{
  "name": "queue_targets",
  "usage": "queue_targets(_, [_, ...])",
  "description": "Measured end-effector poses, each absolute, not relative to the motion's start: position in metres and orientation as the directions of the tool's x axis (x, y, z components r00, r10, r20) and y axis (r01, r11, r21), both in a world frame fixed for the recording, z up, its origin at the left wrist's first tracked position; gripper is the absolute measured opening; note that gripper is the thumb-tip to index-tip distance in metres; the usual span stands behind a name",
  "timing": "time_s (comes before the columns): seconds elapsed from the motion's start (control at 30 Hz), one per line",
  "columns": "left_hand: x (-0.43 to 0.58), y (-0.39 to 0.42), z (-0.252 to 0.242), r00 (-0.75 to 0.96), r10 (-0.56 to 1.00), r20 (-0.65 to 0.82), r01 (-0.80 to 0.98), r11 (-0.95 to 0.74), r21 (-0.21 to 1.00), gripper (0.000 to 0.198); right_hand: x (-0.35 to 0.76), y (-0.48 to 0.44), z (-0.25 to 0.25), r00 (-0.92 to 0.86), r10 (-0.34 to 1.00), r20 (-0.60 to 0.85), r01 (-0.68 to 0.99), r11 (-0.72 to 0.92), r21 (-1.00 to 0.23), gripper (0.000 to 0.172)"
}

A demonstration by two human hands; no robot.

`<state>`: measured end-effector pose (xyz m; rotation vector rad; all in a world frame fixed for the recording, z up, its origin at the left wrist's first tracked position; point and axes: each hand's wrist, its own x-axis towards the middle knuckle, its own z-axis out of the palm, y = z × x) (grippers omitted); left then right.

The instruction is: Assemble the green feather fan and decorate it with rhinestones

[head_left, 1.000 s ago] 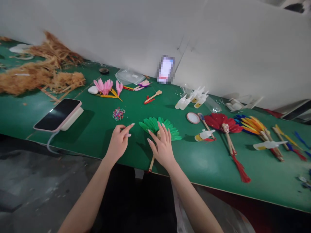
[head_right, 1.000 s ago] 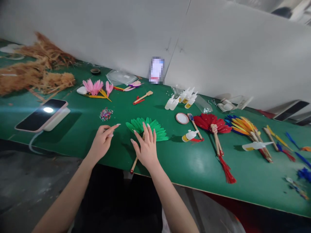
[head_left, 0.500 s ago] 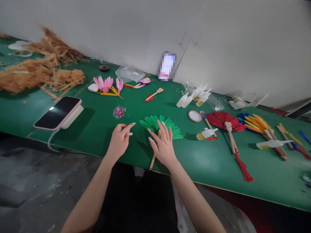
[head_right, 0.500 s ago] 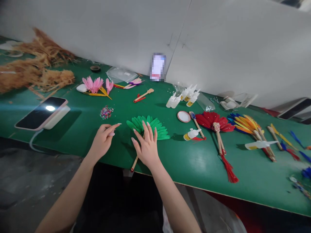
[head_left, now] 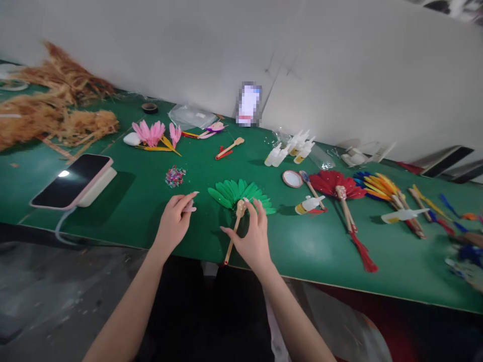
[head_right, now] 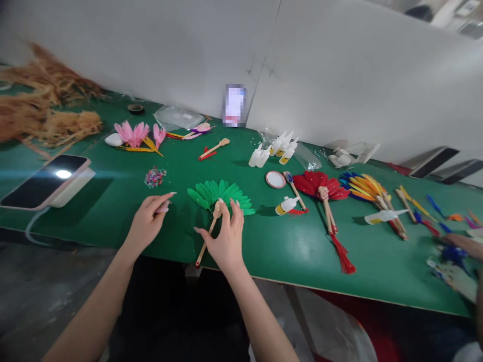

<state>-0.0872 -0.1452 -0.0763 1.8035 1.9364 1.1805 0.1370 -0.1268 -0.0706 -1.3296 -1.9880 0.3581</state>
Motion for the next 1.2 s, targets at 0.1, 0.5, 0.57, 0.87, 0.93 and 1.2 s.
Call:
queue_targets(0.1, [-0.087, -0.144, -0.076, -0.22, 0.914, 0.342, 0.718, -0.085, 0.69, 0.036, 0.135, -0.133, -0.075, -0.25, 0.915, 0.316, 0.667, 0.4, -0.629, 0.072])
queue_targets(0.5, [-0.086, -0.144, -0.075, -0.241, 0.91, 0.337, 0.716, -0.067, 0.695, 0.035, 0.151, -0.13, -0.069, -0.452, 0.838, 0.307, 0.647, 0.545, -0.534, 0.055])
queue_targets(0.57, [-0.086, -0.143, -0.075, -0.251, 0.906, 0.341, 0.713, -0.066, 0.698, 0.035, 0.153, -0.128, -0.064, -0.452, 0.829, 0.33, 0.635, 0.559, -0.533, 0.058])
queue_targets(0.87, [-0.085, -0.124, -0.035, -0.551, 0.761, 0.342, 0.314, -0.19, 0.93, 0.046, 0.228, -0.093, -0.013, 0.014, 0.553, 0.833, 0.674, 0.61, -0.417, 0.009])
queue_targets(0.93, [-0.085, -0.102, -0.019, -0.559, 0.754, 0.345, 0.197, -0.284, 0.938, 0.046, 0.253, -0.085, -0.012, 0.15, 0.524, 0.838, 0.726, 0.517, -0.453, 0.009])
queue_targets(1.2, [-0.06, 0.016, -0.009, -0.469, 0.836, 0.285, 0.074, -0.285, 0.956, 0.06, 0.285, -0.043, -0.07, 0.298, 0.785, 0.543, 0.544, 0.327, -0.773, 0.104])
